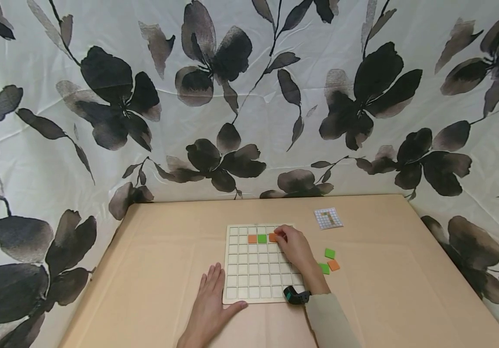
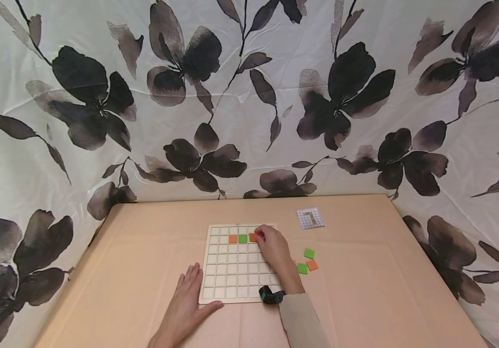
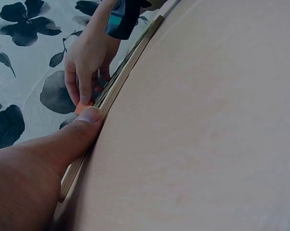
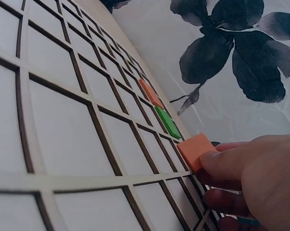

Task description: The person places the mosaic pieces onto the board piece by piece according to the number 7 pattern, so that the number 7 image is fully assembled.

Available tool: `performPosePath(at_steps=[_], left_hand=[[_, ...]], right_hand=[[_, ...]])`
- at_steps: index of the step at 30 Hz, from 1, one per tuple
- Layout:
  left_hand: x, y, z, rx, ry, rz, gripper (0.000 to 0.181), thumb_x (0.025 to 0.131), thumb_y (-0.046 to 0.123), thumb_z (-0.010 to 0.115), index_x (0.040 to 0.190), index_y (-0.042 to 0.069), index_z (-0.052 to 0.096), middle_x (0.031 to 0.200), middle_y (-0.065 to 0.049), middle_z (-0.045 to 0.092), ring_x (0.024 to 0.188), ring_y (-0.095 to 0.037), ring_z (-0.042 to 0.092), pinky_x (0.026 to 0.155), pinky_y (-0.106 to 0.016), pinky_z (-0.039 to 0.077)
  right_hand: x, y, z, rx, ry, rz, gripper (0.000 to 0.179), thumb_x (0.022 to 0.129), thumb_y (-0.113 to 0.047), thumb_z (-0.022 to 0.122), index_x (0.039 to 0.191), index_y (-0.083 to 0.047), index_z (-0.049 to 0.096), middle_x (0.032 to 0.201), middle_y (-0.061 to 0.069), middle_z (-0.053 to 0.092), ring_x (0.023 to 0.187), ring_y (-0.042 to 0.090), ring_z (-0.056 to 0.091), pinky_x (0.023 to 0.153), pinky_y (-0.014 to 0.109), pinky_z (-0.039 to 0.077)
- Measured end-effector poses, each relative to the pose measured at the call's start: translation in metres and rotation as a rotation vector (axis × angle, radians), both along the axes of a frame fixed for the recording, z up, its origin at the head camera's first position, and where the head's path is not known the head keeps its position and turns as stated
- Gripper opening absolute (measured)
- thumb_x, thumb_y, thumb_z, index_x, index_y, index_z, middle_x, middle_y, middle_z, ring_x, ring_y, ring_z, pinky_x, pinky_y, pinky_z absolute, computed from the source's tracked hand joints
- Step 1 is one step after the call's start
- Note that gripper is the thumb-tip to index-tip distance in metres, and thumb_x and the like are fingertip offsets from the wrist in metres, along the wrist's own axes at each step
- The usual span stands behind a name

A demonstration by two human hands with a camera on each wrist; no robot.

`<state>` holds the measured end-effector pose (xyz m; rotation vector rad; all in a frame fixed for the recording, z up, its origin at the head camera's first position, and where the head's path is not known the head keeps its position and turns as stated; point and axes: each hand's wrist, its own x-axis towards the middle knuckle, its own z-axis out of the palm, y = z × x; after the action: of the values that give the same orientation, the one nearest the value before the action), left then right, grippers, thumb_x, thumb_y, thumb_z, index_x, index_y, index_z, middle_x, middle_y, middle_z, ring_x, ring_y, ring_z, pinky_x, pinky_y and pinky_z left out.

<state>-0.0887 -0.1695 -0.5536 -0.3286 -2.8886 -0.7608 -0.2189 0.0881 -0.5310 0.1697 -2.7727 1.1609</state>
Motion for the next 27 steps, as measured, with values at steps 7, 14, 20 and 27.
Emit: performPosePath(at_steps=[7, 14, 20, 27], left_hand=[[0.0002, 0.0, -0.0007, 0.004, 0.002, 0.001, 0.107, 0.077, 0.072, 0.068, 0.146, -0.007, 0.044, 0.16, -0.021, 0.035, 0.152, -0.035, 0.029, 0.126, -0.049, 0.02], [-0.0001, -0.0004, -0.0012, 0.007, 0.007, 0.0, 0.106, 0.077, 0.07, 0.069, 0.146, -0.007, 0.045, 0.16, -0.021, 0.036, 0.152, -0.034, 0.029, 0.128, -0.043, 0.016], [0.0002, -0.0006, -0.0005, 0.006, 0.003, -0.001, 0.107, 0.077, 0.07, 0.069, 0.146, -0.007, 0.045, 0.16, -0.02, 0.035, 0.152, -0.035, 0.029, 0.128, -0.043, 0.017], [-0.0001, -0.0001, 0.0004, 0.007, -0.006, 0.0, 0.107, 0.077, 0.071, 0.068, 0.146, -0.007, 0.044, 0.161, -0.02, 0.035, 0.152, -0.035, 0.029, 0.127, -0.048, 0.02]], right_hand=[[-0.0029, -0.0022, -0.0035, 0.061, 0.01, 0.009, 0.013, 0.096, -0.015, 0.068, 0.108, -0.011, 0.071, 0.09, 0.0, 0.065, 0.076, 0.012, 0.054, 0.068, 0.027, 0.051], [-0.0028, -0.0028, -0.0039, 0.094, 0.027, 0.016, 0.015, 0.094, -0.014, 0.07, 0.108, -0.009, 0.072, 0.092, 0.001, 0.065, 0.078, 0.012, 0.055, 0.069, 0.028, 0.051], [-0.0018, -0.0034, -0.0033, 0.099, 0.025, 0.018, 0.017, 0.094, -0.014, 0.07, 0.11, -0.008, 0.072, 0.093, 0.003, 0.064, 0.079, 0.013, 0.054, 0.069, 0.029, 0.052], [0.0003, -0.0031, -0.0024, 0.116, 0.027, 0.045, 0.019, 0.095, -0.016, 0.069, 0.112, -0.008, 0.074, 0.1, 0.003, 0.066, 0.085, 0.014, 0.061, 0.077, 0.034, 0.058]])
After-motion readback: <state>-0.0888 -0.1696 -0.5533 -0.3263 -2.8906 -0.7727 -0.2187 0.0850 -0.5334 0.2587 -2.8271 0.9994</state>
